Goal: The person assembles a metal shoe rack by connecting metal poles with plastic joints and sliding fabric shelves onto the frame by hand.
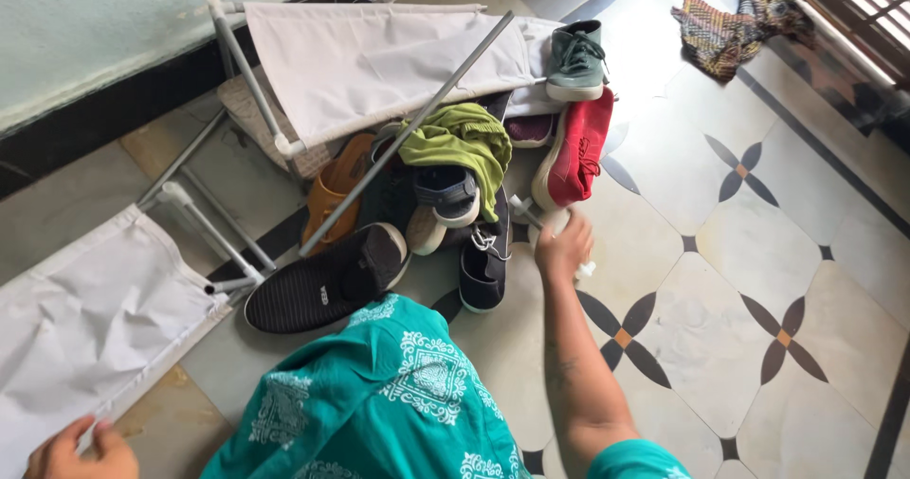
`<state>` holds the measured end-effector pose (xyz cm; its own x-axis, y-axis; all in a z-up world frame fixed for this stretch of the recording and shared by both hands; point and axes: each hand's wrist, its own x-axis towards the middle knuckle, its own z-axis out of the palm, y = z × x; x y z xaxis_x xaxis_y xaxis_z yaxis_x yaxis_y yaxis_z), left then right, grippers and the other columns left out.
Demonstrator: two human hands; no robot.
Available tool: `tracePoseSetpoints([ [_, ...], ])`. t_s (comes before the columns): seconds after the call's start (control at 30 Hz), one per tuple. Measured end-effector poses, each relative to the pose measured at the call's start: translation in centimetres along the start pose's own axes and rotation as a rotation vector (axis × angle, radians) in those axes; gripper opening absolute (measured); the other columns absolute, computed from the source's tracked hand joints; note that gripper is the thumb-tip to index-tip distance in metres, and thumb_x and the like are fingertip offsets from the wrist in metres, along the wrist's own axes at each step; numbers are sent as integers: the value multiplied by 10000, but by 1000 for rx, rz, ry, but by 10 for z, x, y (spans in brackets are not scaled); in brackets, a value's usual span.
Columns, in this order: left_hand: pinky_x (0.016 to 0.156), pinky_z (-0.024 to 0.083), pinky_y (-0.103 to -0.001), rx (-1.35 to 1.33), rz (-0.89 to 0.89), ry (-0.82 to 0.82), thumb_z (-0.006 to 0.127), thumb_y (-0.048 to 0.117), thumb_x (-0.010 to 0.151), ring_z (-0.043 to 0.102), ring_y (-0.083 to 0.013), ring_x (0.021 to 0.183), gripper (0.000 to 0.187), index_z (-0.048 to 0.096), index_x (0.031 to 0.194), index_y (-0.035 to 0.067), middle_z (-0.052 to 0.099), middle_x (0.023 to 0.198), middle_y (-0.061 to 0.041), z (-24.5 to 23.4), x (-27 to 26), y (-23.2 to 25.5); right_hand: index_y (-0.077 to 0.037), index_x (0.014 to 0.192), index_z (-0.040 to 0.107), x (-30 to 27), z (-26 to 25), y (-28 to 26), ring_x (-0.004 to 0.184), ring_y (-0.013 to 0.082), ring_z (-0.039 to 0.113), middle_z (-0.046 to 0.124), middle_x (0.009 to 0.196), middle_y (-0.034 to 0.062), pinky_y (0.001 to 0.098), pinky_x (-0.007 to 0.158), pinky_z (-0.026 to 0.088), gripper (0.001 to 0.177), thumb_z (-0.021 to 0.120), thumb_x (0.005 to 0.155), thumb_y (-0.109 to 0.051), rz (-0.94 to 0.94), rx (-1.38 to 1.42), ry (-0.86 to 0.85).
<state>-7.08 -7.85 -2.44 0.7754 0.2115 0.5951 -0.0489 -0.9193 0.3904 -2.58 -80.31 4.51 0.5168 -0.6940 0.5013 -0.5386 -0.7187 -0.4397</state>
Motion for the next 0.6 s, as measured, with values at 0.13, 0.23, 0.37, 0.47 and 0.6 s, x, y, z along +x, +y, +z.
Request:
tracePoseSetpoints([
  [0.13, 993, 518, -430, 82, -129, -291, 790, 238, 912, 633, -315, 1075, 239, 721, 1095, 101, 687, 1087, -114, 13, 4, 26, -225, 1179, 737, -26, -8, 58, 1087, 283, 662, 741, 1054, 56, 510, 992, 411, 331, 720, 873, -350, 51, -277, -361],
  [0.23, 1010, 512, -460, -8, -176, -476, 810, 329, 872, 643, -371, 1156, 429, 729, 1232, 111, 701, 1199, -159, 36, 16, 48, -275, 1175, 750, -17, -25, 55, 1055, 241, 686, 754, 1082, 14, 480, 972, 399, 320, 719, 891, -418, 302, -114, -614],
  [0.37, 1022, 507, -482, 23, -208, -647, 815, 360, 816, 621, -395, 1208, 551, 703, 1317, 161, 669, 1319, -172, 50, 28, 97, -187, 1153, 747, 2, -63, 23, 854, 187, 701, 780, 942, 30, 390, 830, 464, 256, 671, 958, -333, 228, 77, -518],
  [0.47, 971, 487, -510, 102, -220, -797, 811, 390, 805, 591, -398, 1207, 637, 635, 1388, 203, 607, 1389, -156, 51, 27, 103, -99, 1116, 738, 31, -79, -9, 716, 119, 618, 721, 851, 27, 295, 653, 460, 224, 645, 1009, -273, 255, 493, -443],
  [0.6, 1056, 493, -459, 48, -178, -840, 796, 398, 774, 602, -340, 1276, 644, 638, 1367, 201, 634, 1402, -88, 46, 1, 68, -14, 1089, 699, 55, -133, -69, 593, 79, 491, 614, 752, 17, 236, 484, 366, 257, 606, 1060, -252, 257, 1012, -253],
])
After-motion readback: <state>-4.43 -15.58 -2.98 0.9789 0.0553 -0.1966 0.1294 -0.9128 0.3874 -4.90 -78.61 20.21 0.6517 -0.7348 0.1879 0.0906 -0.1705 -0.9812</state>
